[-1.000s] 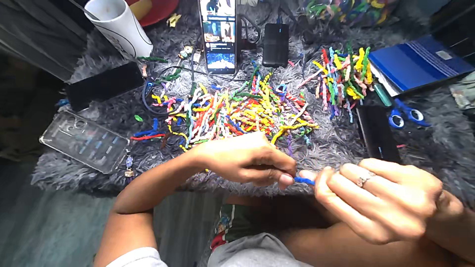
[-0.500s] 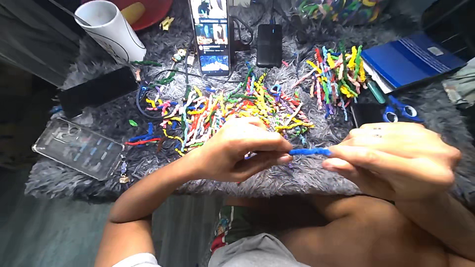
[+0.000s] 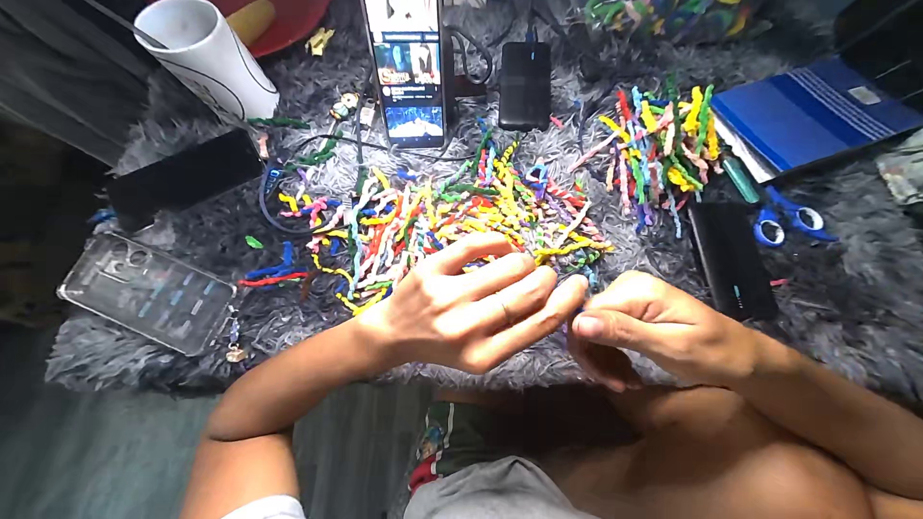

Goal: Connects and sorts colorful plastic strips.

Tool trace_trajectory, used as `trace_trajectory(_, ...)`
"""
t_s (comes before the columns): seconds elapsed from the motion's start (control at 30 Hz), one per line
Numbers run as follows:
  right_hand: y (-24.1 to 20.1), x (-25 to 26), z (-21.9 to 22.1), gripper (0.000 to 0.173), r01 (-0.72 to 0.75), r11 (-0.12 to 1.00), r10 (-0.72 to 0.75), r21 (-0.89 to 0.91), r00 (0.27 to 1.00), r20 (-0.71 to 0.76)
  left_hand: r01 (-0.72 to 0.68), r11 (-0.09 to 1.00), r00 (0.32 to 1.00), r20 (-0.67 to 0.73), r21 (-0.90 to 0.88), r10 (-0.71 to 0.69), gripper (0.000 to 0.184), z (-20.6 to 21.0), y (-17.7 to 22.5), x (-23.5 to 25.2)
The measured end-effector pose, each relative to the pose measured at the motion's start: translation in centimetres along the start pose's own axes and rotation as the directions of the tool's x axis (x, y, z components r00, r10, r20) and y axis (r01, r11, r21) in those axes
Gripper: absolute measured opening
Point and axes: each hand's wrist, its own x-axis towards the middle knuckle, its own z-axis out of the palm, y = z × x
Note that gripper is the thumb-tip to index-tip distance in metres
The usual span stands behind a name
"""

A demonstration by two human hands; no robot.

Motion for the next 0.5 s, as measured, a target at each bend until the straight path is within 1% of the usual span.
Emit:
trace_trajectory(0.1, 0.2, 0.0, -0.3, 0.035, 0.014, 1.0, -0.014, 0.0, 1.0, -0.022, -0.052, 0.999, 0.999, 0.016, 0.01, 0.052, 0.02, 0.2, 0.1, 0.0)
trace_trajectory(0.17, 0.3, 0.0, -0.4, 0.036, 0.035, 0.998, -0.036, -0.06, 0.999, -0.017, -0.082, 0.997, 0.997, 0.015, 0.003, 0.082, 0.019, 0.4, 0.3, -0.1)
trace_trajectory(0.23, 0.4, -0.1, -0.4, 0.038, 0.08, 0.981, -0.088, -0.178, 0.995, -0.037, -0.074, 0.997, 0.997, 0.017, -0.02, 0.074, 0.016, 0.4, 0.4, 0.0)
trace_trajectory(0.3, 0.3, -0.2, -0.4, 0.039, 0.14, 0.914, -0.181, -0.38, 0.981, -0.074, -0.024, 0.995, 0.998, 0.057, -0.097, 0.03, 0.013, 0.4, 0.3, 0.2)
trace_trajectory(0.37, 0.0, -0.5, -0.4, 0.044, 0.191, 0.766, -0.279, -0.614, 0.959, -0.049, 0.06, 0.953, 0.992, 0.127, -0.298, -0.023, 0.015, 0.4, 0.0, 0.4)
trace_trajectory(0.4, 0.0, -0.6, -0.3, 0.047, 0.218, 0.674, -0.319, -0.706, 0.948, -0.012, 0.106, 0.896, 0.984, 0.176, -0.432, -0.032, 0.018, 0.3, -0.3, 0.4)
trace_trajectory(0.43, 0.0, -0.7, -0.1, 0.048, 0.246, 0.57, -0.359, -0.784, 0.933, 0.032, 0.162, 0.806, 0.97, 0.242, -0.569, -0.024, 0.019, 0.2, -0.6, 0.5)
trace_trajectory(0.47, -0.1, -0.8, 0.3, 0.05, 0.273, 0.455, -0.394, -0.848, 0.915, 0.084, 0.228, 0.685, 0.949, 0.315, -0.692, 0.003, 0.02, 0.1, -1.0, 0.5)
trace_trajectory(0.5, -0.2, -0.9, 0.7, 0.049, 0.297, 0.34, -0.417, -0.893, 0.898, 0.14, 0.295, 0.541, 0.924, 0.378, -0.788, 0.047, 0.021, 0.1, -1.4, 0.4)
